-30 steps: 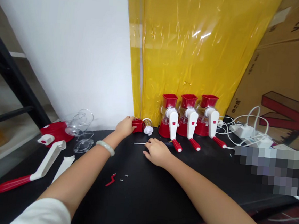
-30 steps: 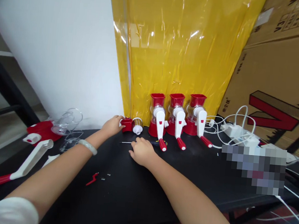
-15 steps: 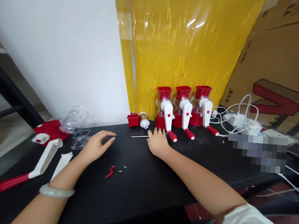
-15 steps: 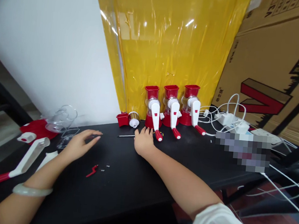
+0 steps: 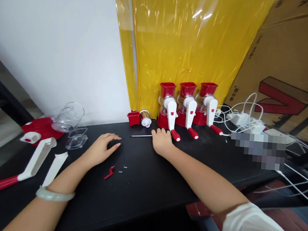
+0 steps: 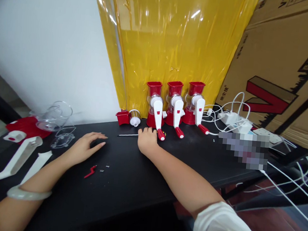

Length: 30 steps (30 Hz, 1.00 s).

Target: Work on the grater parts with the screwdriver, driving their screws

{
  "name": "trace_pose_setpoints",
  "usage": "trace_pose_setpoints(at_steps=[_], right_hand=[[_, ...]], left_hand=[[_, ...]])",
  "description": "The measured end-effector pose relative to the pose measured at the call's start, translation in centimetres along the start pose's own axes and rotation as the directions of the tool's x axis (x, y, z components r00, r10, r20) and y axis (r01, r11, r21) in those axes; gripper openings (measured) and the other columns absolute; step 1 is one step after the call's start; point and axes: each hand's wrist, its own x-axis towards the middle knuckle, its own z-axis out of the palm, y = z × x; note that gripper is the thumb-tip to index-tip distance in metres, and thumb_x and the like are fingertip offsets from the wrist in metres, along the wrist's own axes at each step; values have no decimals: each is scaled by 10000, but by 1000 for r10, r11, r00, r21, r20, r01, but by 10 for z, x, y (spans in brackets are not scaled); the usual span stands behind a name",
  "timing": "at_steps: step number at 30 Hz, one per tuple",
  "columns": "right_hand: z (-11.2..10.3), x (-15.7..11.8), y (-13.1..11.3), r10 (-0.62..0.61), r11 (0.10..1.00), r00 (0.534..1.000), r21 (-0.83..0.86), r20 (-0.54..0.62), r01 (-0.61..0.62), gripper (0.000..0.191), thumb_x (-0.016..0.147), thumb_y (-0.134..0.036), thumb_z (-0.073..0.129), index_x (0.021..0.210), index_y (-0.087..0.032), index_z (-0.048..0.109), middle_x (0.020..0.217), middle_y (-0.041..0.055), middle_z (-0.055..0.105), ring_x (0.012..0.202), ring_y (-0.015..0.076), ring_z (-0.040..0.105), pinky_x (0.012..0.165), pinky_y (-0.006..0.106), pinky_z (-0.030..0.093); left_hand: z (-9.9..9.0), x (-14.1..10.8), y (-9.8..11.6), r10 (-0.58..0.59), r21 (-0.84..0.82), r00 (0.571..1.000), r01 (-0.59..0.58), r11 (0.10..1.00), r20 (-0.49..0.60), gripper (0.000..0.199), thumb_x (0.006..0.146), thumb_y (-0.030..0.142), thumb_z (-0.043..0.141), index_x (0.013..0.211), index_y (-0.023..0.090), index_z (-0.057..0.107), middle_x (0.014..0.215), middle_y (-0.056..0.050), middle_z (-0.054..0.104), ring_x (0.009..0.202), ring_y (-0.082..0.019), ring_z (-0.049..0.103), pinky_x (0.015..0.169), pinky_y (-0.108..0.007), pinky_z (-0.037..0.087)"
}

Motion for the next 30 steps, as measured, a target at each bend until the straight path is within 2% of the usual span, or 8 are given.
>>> trace_pose_setpoints(at_steps=[11, 20, 27, 30], right_hand=[[-3, 0, 1, -21, 999, 1000, -26, -19, 20, 374, 967, -119, 349, 1238, -140, 606, 1256, 207, 599, 1136, 327, 523, 909, 484, 386], [-14, -2, -2, -51, 998, 998, -42, -46, 49, 350, 983, -99, 350, 1176, -112, 642, 1230, 212, 619, 1128, 295, 560, 882, 428, 425], [-24, -4, -6, -99, 993, 995, -67, -3, 98, 338, 964, -64, 372, 1127, -76, 668, 1147, 217, 690, 1070, 271, 640, 882, 412, 448], [-29, -12, -5, -109, 990, 994, -90, 11, 109, 338, 958, -65, 381, 1125, -78, 674, 1148, 217, 694, 1054, 276, 658, 824, 396, 482]], left_hand=[[3, 0, -5, 1, 17, 1000, -1, 1000, -11, 495, 880, 616, 491, 1104, 229, 704, 1195, -108, 694, 1215, -293, 580, 1084, -464, 421], [1, 2, -5, 6, 3, 1000, -6, 1000, -11, 512, 868, 636, 491, 1102, 231, 699, 1204, -111, 693, 1224, -301, 574, 1098, -486, 403], [2, 3, -8, 36, -7, 998, -36, 999, -51, 529, 854, 663, 495, 1081, 235, 708, 1180, -104, 698, 1189, -291, 597, 1084, -475, 422], [1, 3, -6, 38, -11, 998, -38, 999, -57, 537, 853, 668, 488, 1082, 235, 709, 1174, -108, 702, 1198, -298, 593, 1084, -488, 420]])
